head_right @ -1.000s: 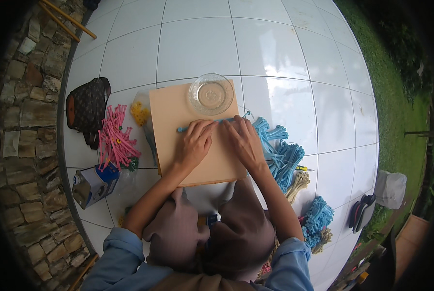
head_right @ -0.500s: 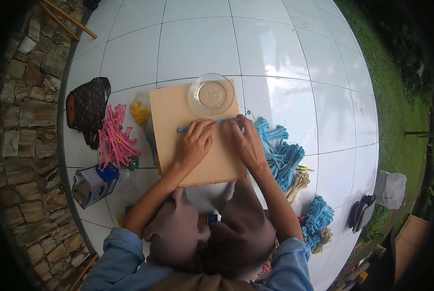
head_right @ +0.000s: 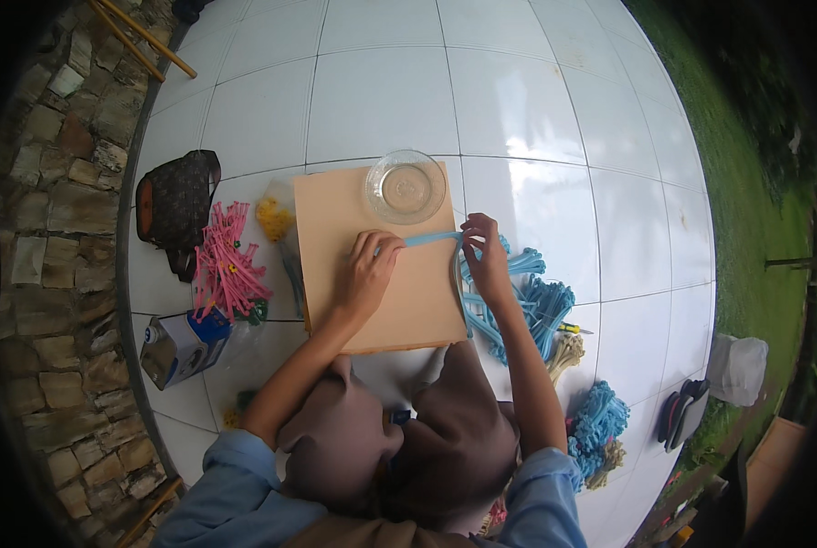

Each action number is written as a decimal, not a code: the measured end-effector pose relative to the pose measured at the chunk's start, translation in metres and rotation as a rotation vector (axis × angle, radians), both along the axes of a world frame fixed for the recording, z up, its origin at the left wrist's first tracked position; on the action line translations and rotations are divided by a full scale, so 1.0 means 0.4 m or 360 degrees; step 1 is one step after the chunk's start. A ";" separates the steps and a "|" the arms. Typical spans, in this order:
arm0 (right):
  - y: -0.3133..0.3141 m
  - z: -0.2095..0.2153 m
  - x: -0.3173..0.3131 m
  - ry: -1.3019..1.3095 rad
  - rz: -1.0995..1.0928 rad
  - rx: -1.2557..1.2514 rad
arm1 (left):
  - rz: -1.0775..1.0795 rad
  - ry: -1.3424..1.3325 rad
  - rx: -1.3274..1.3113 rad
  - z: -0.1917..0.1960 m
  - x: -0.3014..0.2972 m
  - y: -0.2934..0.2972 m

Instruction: The person separates blue plastic straps from a bundle, applies a substance from a glass dish to the strap ends by hand, and organizes them on a cardboard box.

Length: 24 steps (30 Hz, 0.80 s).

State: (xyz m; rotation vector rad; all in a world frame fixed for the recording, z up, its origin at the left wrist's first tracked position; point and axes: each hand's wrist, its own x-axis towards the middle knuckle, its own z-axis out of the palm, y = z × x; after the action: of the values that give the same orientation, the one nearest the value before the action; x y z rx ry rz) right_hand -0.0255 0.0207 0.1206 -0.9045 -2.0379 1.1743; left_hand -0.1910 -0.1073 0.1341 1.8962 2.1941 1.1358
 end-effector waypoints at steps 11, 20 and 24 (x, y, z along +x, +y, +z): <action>-0.071 0.308 0.047 -0.0141 -0.0107 0.0680 | -0.0054 -0.0266 0.0153 0.263 -0.001 -0.071; -0.186 0.544 -0.032 0.0273 0.0038 0.0459 | 0.0077 -0.0724 0.0537 0.475 -0.078 -0.201; -0.210 0.518 -0.057 0.0497 0.0166 0.0257 | 0.0061 -0.0720 0.0475 0.455 -0.110 -0.246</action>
State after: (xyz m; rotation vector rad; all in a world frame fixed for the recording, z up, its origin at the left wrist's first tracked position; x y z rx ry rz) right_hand -0.0485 -0.0633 0.3276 -0.5069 -1.9083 1.1092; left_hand -0.2349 -0.2058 0.3162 1.4820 1.9016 1.7754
